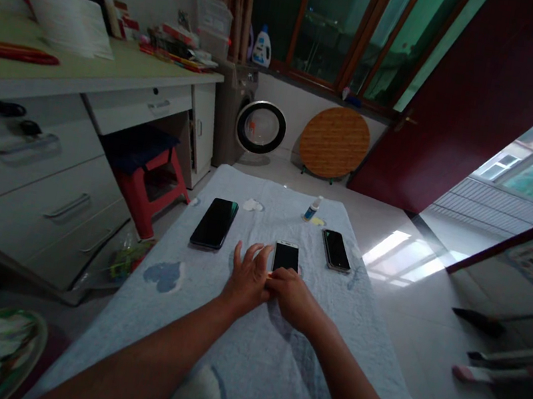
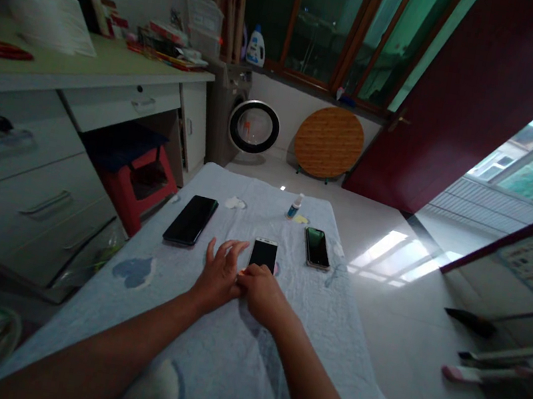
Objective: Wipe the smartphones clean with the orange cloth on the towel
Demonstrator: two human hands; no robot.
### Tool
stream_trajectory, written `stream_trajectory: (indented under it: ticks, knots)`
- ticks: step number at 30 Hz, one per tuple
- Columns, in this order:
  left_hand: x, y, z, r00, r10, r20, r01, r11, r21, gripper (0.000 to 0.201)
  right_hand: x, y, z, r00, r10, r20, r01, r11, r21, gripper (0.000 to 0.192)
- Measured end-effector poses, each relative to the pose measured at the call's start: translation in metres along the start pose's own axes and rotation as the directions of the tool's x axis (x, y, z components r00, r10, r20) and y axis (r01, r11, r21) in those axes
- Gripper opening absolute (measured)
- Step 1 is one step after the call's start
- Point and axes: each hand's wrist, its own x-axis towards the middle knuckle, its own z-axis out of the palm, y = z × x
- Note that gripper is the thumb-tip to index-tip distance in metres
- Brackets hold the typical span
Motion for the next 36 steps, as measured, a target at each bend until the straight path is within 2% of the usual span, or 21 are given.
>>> stream_trajectory:
  ticks: [4, 8, 12, 16, 18, 22, 24, 28, 32, 36]
  knots:
    - [0.002, -0.001, 0.000, 0.989, 0.076, 0.124, -0.065, 0.994, -0.092, 0.081, -0.009, 0.011, 0.008, 0.995, -0.009, -0.103, 0.017, 0.997, 0.077, 0.026]
    - [0.004, -0.003, 0.002, 0.984, 0.084, 0.159, -0.070, 0.994, -0.088, 0.073, -0.007, 0.033, 0.015, 0.978, 0.068, -0.197, -0.056, 0.996, 0.067, 0.020]
    - [0.005, -0.005, 0.004, 0.972, 0.099, 0.212, -0.078, 0.991, -0.105, 0.066, 0.007, 0.059, 0.010, 0.956, 0.171, -0.238, -0.169, 0.985, 0.028, 0.023]
    - [0.006, -0.004, -0.001, 0.957, 0.154, 0.247, -0.135, 0.986, -0.094, 0.045, 0.027, 0.069, 0.004, 0.940, 0.220, -0.261, -0.226, 0.974, 0.009, 0.028]
    - [0.006, -0.003, -0.005, 0.954, 0.166, 0.251, -0.154, 0.986, -0.069, 0.038, 0.033, 0.065, 0.004, 0.949, 0.185, -0.254, -0.184, 0.983, 0.026, 0.029]
    - [0.006, 0.002, -0.012, 0.951, 0.143, 0.274, -0.134, 0.990, -0.053, 0.033, 0.041, 0.052, 0.008, 0.983, 0.003, -0.186, 0.004, 0.999, 0.033, 0.027]
    - [0.006, 0.004, -0.013, 0.949, 0.136, 0.285, -0.126, 0.991, -0.054, 0.028, 0.045, 0.047, 0.009, 0.988, -0.037, -0.152, 0.037, 0.999, 0.001, 0.024]
    - [0.006, 0.006, -0.013, 0.949, 0.138, 0.282, -0.130, 0.990, -0.046, 0.027, 0.064, 0.047, 0.006, 0.995, -0.057, -0.082, 0.047, 0.992, -0.118, 0.021]
    - [0.004, 0.006, -0.010, 0.964, 0.128, 0.234, -0.127, 0.992, -0.020, 0.033, 0.087, 0.053, 0.000, 0.998, -0.010, -0.065, -0.004, 0.977, -0.213, 0.025]
    - [0.002, 0.004, -0.006, 0.970, 0.131, 0.203, -0.130, 0.991, -0.020, 0.035, 0.102, 0.059, -0.005, 0.999, 0.047, -0.022, -0.051, 0.973, -0.226, 0.028]
